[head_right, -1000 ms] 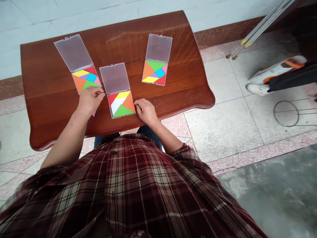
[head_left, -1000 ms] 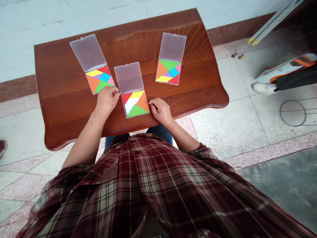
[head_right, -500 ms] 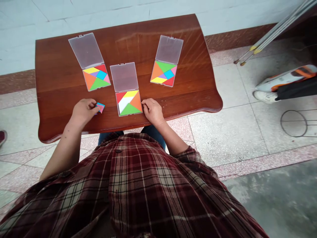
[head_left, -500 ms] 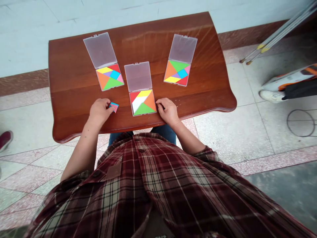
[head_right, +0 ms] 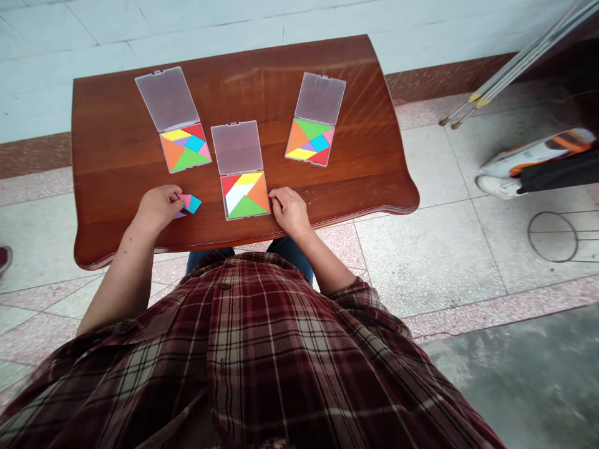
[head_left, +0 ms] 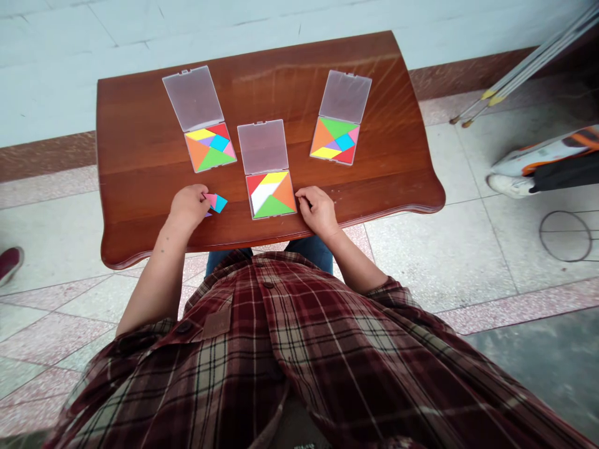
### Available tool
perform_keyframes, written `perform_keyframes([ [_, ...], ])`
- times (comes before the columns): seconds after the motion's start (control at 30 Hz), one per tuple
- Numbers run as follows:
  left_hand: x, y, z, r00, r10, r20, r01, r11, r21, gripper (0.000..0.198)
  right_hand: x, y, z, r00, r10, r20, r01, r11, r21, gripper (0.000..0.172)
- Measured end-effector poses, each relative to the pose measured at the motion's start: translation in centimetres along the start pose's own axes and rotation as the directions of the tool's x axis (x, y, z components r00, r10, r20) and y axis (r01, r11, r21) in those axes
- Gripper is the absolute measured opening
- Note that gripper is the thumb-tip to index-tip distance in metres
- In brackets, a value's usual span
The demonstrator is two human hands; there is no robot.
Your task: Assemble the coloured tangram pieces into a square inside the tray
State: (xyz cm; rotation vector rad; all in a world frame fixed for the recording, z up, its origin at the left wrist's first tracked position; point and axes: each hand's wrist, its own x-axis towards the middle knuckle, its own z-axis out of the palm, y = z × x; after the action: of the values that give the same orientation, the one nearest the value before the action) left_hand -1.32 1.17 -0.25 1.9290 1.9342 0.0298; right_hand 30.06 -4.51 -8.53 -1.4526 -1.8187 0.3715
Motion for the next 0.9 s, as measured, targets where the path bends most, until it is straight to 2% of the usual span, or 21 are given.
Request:
perform_keyframes([
  [0.1,-0.2,0.1,-0.1,0.997,-0.038,-0.074,0.044,0.995,0.09,0.016,0.0,0.0,0.0,1.0,-0.008,-0.001,0.008,1.0,-0.004,0.023],
  [0.2,-0.9,1.1,0.1,0.991,-0.011,-0.131,0.029,0.99,0.138,0.016,0.0,0.0,0.0,1.0,0.001,0.017,-0.001,1.0,-0.002,0.023],
  [0.33,-1.5,2.6,0.7,1.0,0.007,-0.013,-0.004,0.973,0.229,0.019,0.1,-0.1,-0.1,1.0,0.013,0.026,-0.013,1.0,-0.002,0.023],
  [0.43,-1.1,3.1,0.8,0.999,-0.029,0.015,0.024,0.97,0.243,0.024,0.1,-0.1,-0.2,1.0,0.0,0.02,0.0,1.0,-0.013,0.022],
  [0.6,-0.5,3.2,0.7,0.996,-0.093,0.019,0.088,0.98,0.181,0.025,0.1,0.0,-0.1,1.0,-0.014,0.007,0.014,1.0,-0.02,0.022],
  [0.73,-0.5,3.2,0.3,0.995,-0.103,-0.009,0.104,0.992,0.071,0.025,0.1,-0.1,-0.1,1.0,-0.01,0.012,0.01,1.0,-0.015,0.023],
  [0.83,-0.6,4.0,0.0,0.996,-0.065,-0.061,0.063,0.997,-0.04,0.023,0.1,-0.2,-0.1,1.0,-0.015,0.006,0.015,1.0,-0.011,0.023],
  [0.9,-0.5,5.2,0.1,0.997,-0.003,-0.082,-0.005,0.995,-0.096,0.024,0.2,-0.2,-0.1,1.0,-0.021,-0.001,0.021,1.0,-0.006,0.023],
])
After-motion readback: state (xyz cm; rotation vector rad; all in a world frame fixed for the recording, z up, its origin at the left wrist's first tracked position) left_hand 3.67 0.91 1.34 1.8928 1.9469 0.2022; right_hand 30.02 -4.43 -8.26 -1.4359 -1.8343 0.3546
